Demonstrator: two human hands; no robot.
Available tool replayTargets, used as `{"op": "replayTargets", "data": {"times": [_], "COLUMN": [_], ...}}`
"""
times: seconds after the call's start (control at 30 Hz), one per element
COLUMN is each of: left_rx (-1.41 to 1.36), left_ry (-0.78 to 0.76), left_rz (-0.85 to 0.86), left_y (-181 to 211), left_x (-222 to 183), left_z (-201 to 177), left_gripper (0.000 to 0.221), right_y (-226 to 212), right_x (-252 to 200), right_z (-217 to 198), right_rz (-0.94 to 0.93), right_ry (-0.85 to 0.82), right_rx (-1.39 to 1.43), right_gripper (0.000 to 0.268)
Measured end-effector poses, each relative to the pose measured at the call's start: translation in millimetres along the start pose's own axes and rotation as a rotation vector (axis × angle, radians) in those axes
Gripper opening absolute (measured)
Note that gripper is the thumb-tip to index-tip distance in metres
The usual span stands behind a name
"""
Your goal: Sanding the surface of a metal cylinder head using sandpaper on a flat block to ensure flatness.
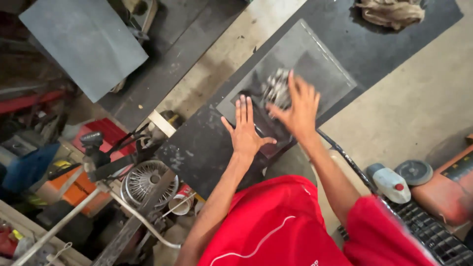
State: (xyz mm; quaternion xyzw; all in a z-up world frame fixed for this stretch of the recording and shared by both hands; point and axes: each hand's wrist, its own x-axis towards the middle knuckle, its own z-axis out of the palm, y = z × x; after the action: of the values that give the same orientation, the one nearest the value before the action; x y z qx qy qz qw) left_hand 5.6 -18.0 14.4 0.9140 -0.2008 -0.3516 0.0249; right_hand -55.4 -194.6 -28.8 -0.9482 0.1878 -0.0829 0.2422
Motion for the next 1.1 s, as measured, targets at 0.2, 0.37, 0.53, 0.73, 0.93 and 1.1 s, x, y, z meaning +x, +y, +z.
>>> {"op": "replayTargets", "data": {"times": [0.2, 0.37, 0.53, 0.73, 0.93, 1.1], "left_rx": [0.063, 0.048, 0.085, -0.072, -0.356, -0.199], "left_ry": [-0.019, -0.016, 0.016, -0.017, 0.127, 0.148], "left_rz": [0.042, -0.052, -0.208, -0.258, 0.054, 0.104], "left_y": [-2.7, 6.4, 28.2, 41.8, 24.2, 16.3], "left_x": [-7.4, -16.5, -29.9, -68.3, -50.7, -15.2], "left_z": [-1.9, -12.5, 0.5, 28.3, 25.2, 1.1], "left_gripper": [0.152, 0.147, 0.14, 0.128, 0.084, 0.132], "right_y": [38.0, 15.7, 30.0, -4.2, -8.5, -12.2], "right_x": [13.1, 53.1, 60.9, 8.3, -27.5, -25.4], "right_z": [-14.9, -23.2, -23.8, -66.5, -48.6, -44.5], "right_rz": [0.13, 0.277, 0.259, 0.29, 0.359, 0.263], "right_ry": [0.045, -0.029, 0.093, 0.243, 0.196, 0.143], "right_rx": [0.092, 0.051, 0.132, 0.246, 0.217, 0.195], "right_gripper": [0.109, 0.119, 0.102, 0.088, 0.09, 0.094]}}
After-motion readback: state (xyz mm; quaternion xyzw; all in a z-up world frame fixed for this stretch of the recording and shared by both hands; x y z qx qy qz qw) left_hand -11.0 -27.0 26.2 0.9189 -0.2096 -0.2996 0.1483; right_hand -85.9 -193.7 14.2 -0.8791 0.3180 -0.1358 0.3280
